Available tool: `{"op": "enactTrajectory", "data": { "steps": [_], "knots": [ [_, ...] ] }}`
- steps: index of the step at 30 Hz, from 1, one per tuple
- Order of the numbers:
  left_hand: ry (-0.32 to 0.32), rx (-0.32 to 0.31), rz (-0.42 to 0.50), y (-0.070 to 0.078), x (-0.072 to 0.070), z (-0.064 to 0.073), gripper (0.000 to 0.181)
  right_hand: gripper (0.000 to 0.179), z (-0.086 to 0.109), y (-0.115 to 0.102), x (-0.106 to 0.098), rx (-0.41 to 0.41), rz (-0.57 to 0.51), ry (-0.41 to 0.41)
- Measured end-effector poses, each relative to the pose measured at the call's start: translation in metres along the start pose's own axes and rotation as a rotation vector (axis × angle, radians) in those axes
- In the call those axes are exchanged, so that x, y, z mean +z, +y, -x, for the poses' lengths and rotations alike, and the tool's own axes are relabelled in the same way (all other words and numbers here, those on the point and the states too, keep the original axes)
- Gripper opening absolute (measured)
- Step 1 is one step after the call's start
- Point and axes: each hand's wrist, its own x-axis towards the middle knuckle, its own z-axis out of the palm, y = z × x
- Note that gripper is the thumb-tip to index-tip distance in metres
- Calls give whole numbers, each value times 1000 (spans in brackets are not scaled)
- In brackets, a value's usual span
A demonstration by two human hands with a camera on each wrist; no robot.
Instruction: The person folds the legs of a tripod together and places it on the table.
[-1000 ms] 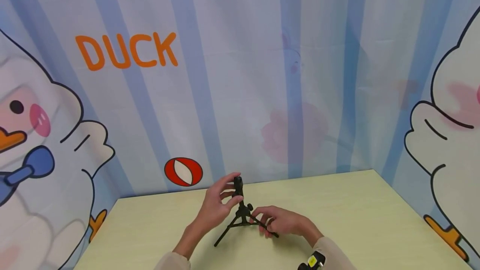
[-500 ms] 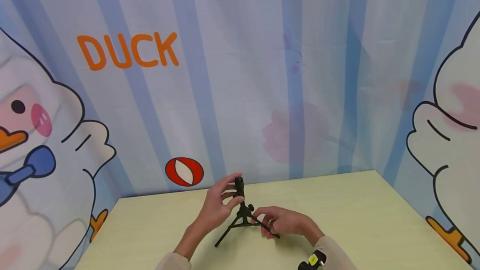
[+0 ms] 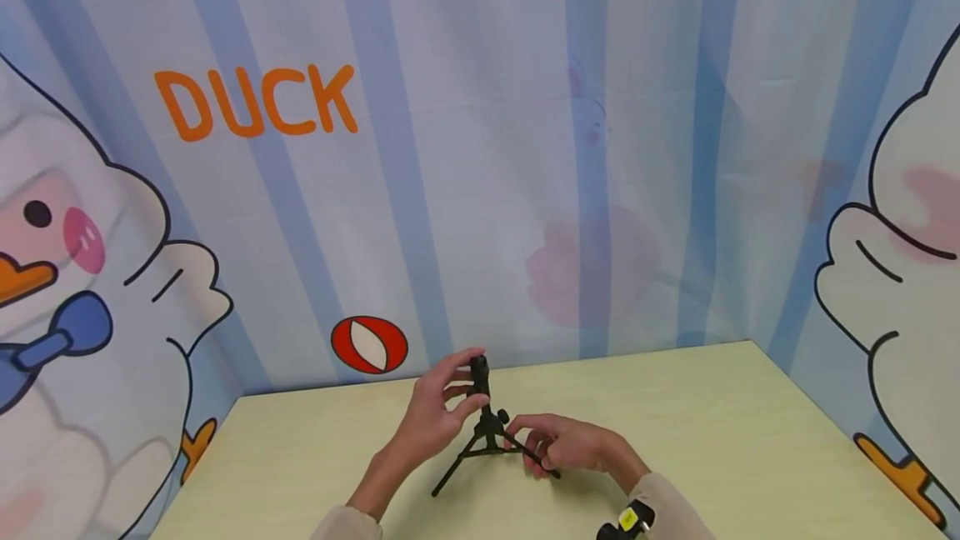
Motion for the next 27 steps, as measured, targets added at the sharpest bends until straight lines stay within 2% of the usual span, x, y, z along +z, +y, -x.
{"op": "enactTrajectory", "data": {
  "steps": [16, 27],
  "knots": [
    [0, 9, 16, 1, -1, 1, 62, 60, 1, -2, 1, -42, -29, -40],
    [3, 7, 23, 2, -2, 2, 62, 58, -1, -2, 2, -58, -22, -30]
  ]
}}
